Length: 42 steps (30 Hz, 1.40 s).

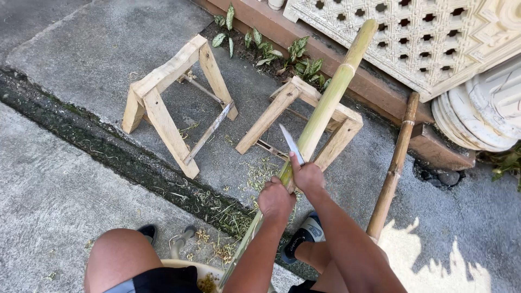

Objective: Scraping the outer surface of a bamboo pole using a metal knife.

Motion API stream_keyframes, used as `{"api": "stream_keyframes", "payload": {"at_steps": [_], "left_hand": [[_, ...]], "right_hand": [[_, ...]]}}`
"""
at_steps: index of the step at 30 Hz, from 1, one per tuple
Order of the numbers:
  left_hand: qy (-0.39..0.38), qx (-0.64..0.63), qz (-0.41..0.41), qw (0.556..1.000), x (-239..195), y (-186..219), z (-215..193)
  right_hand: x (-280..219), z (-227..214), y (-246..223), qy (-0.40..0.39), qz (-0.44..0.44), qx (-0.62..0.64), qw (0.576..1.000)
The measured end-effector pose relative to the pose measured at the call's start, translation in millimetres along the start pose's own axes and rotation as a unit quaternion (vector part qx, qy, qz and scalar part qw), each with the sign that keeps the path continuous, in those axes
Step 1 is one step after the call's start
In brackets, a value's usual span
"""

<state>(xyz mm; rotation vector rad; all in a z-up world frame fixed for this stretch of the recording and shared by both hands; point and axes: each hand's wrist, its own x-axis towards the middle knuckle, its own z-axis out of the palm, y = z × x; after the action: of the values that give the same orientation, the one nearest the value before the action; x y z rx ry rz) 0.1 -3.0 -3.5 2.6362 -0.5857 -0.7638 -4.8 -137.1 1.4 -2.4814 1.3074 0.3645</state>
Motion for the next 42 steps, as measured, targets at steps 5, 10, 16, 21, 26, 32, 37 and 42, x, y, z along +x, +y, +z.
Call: {"api": "stream_keyframes", "payload": {"at_steps": [5,10,16,21,26,32,37,42], "left_hand": [[-0.002,-0.019,-0.005,1.000,-2,2,-6],[-0.041,-0.019,-0.012,0.999,-7,1,-17],[0.022,-0.032,0.003,0.999,-5,-1,-9],[0.005,-0.014,0.001,1.000,-1,0,-6],[-0.019,-0.031,0.001,0.999,-5,-6,-17],[0.027,-0.012,0.051,0.998,-12,-13,-19],[-0.005,-0.024,0.140,0.990,16,-6,-46],[0.146,0.024,0.308,0.940,96,-10,4]], "right_hand": [[6,16,15,0.052,0.035,0.125,0.990],[-4,-2,24,0.031,-0.052,0.063,0.996],[-7,-26,3,-0.043,-0.082,-0.091,0.992],[36,49,27,0.128,-0.022,0.075,0.989],[-5,18,26,0.064,0.086,0.308,0.945],[-44,4,56,-0.158,0.166,0.768,0.597],[-40,9,59,-0.120,0.243,0.857,0.438],[-30,-30,52,-0.167,0.165,0.866,0.441]]}}
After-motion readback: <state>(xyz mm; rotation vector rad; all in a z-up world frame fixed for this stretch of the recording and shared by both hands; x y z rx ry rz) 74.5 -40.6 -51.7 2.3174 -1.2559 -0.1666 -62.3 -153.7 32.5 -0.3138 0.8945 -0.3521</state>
